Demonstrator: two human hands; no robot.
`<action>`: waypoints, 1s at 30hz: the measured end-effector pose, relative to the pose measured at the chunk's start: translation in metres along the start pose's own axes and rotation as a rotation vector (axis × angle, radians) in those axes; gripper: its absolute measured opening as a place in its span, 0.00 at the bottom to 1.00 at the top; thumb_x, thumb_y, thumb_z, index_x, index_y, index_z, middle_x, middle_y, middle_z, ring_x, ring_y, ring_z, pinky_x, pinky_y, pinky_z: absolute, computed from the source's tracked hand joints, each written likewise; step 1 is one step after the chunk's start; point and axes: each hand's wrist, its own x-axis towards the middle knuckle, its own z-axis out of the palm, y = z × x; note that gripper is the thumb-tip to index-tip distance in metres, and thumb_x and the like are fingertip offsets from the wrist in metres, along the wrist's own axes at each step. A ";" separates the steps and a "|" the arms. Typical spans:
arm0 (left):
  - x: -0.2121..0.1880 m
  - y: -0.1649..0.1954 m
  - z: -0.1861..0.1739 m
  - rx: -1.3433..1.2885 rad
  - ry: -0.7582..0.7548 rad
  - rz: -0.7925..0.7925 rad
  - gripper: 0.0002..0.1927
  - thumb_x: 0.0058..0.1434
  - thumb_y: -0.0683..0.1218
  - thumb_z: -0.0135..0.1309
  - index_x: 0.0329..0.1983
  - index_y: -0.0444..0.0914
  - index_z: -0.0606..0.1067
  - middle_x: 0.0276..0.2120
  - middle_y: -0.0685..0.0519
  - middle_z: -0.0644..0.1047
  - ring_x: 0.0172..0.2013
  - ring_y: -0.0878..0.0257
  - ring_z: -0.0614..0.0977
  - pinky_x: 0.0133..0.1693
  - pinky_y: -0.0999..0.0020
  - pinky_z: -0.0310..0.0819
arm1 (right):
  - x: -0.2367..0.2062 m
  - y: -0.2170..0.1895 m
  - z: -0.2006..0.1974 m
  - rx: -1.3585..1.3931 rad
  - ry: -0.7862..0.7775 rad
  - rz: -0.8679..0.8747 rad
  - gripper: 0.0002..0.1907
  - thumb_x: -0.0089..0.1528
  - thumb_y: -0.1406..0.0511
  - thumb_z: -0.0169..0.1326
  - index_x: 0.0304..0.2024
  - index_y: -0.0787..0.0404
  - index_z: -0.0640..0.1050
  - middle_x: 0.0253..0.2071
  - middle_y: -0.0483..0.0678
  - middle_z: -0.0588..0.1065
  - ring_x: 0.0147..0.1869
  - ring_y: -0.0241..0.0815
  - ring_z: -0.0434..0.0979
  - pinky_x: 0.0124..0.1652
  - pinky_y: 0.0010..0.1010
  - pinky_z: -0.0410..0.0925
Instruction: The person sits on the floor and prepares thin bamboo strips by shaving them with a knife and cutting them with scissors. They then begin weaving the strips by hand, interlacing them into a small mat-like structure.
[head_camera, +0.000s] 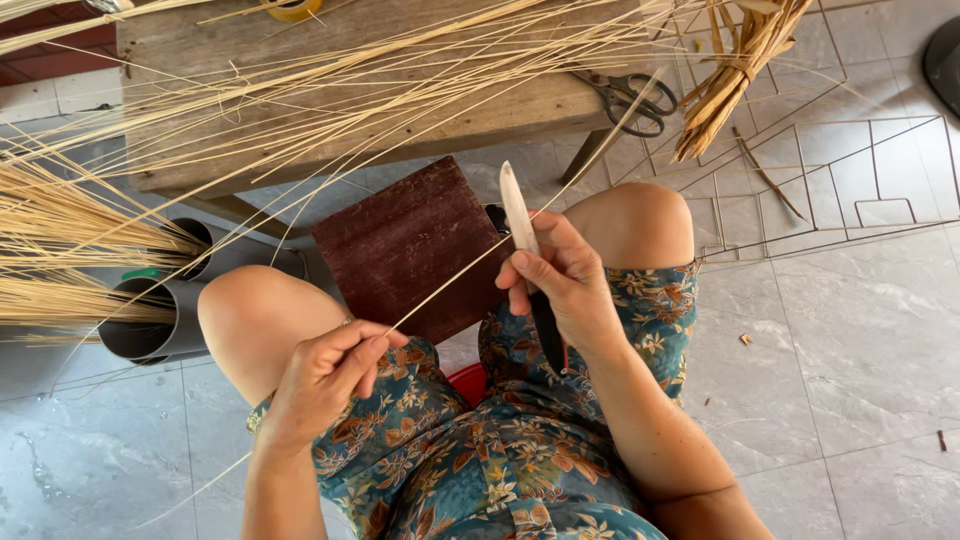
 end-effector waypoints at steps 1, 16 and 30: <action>-0.004 -0.004 -0.003 -0.017 0.001 0.007 0.11 0.68 0.43 0.51 0.42 0.34 0.83 0.16 0.59 0.70 0.18 0.73 0.69 0.21 0.78 0.61 | -0.001 -0.001 -0.002 -0.022 0.010 -0.004 0.16 0.70 0.70 0.51 0.61 0.63 0.70 0.32 0.50 0.77 0.26 0.35 0.74 0.27 0.23 0.69; -0.056 -0.016 -0.044 0.019 0.027 -0.016 0.12 0.68 0.43 0.51 0.43 0.33 0.84 0.14 0.59 0.68 0.17 0.73 0.66 0.20 0.77 0.56 | 0.001 -0.021 -0.028 0.074 0.131 -0.122 0.14 0.70 0.71 0.53 0.59 0.65 0.73 0.32 0.53 0.78 0.25 0.38 0.73 0.26 0.24 0.67; -0.056 -0.003 -0.043 0.062 0.177 -0.003 0.12 0.68 0.43 0.52 0.45 0.34 0.84 0.15 0.58 0.69 0.18 0.73 0.66 0.21 0.77 0.56 | -0.009 -0.058 -0.088 0.282 0.217 -0.324 0.11 0.75 0.71 0.52 0.59 0.68 0.76 0.30 0.55 0.77 0.26 0.40 0.75 0.27 0.27 0.69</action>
